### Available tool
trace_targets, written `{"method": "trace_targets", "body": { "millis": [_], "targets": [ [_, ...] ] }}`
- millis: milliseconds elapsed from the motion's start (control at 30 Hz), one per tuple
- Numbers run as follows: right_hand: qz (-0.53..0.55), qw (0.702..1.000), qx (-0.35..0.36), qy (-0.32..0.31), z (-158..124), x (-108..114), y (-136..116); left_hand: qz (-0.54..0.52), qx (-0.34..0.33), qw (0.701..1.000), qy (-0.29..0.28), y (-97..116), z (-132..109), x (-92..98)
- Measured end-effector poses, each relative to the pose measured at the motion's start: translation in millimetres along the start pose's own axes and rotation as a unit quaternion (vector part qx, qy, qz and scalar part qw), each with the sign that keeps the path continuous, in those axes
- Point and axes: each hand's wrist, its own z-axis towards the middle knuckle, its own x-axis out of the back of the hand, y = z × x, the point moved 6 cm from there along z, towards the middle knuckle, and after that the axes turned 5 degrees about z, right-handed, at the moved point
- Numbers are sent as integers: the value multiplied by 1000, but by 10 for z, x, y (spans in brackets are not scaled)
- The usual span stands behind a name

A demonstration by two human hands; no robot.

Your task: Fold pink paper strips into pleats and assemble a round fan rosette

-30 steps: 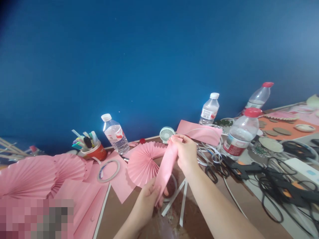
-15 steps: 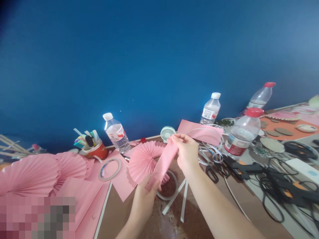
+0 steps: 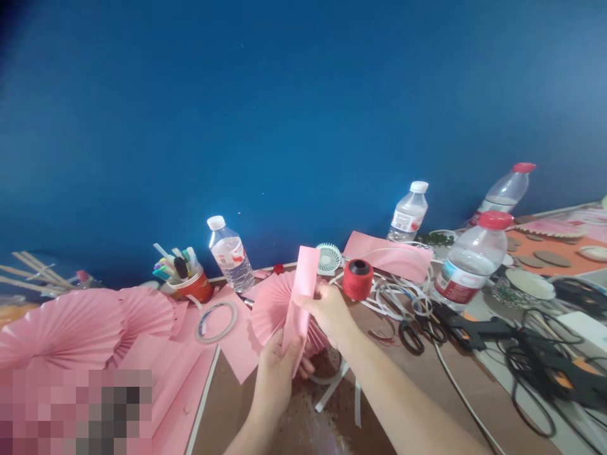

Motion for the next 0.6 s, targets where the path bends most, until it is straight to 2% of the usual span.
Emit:
{"method": "trace_targets", "body": {
  "millis": [33,133,200,400,600],
  "targets": [
    [4,1000,5,12,16,25,11,-17,-2,1000,5,14,-4,4],
    [27,999,9,46,59,107,22,-70,-31,995,70,39,-3,93],
    [39,997,6,63,77,156,29,-67,-54,992,96,29,5,147],
    [65,995,13,78,99,211,72,35,-70,991,109,-7,16,214],
    [83,993,22,81,92,201,77,36,-60,991,116,52,1,221]
  ]
}}
